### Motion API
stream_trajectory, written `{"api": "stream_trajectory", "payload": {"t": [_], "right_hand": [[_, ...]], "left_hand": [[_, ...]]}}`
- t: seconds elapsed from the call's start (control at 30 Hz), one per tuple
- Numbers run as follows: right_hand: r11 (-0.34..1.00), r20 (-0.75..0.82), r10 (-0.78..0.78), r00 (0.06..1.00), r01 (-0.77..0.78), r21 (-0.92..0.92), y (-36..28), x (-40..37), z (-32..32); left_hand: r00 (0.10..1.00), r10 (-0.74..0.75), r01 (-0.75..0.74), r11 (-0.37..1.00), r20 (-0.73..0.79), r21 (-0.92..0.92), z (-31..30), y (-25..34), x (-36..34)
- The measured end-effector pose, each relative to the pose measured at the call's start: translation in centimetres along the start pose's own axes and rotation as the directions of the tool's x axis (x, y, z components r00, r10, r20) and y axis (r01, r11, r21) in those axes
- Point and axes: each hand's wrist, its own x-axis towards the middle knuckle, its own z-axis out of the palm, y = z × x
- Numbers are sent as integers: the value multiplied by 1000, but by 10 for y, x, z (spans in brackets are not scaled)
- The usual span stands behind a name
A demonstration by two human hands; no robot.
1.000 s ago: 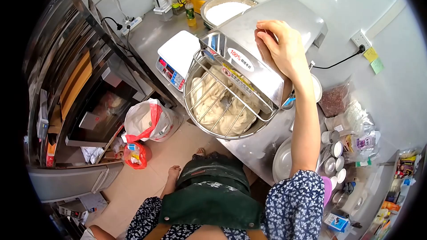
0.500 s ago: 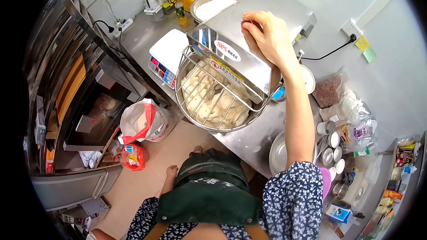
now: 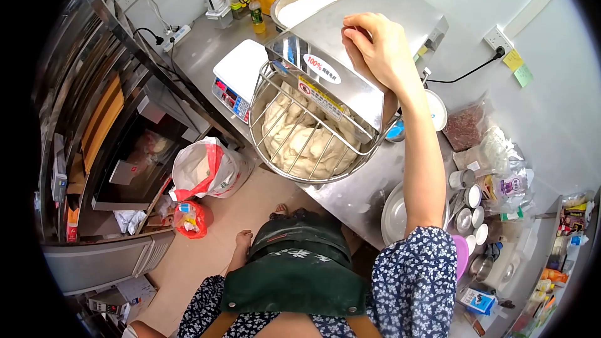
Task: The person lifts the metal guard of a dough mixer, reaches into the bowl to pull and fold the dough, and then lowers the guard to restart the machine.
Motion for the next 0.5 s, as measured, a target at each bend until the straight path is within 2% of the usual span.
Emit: {"api": "stream_trajectory", "payload": {"t": [0.5], "right_hand": [[1000, -26, -14, 1000, 14, 8, 5, 0, 2]], "left_hand": [[999, -44, 45, 995, 6, -93, 2, -5, 6]]}}
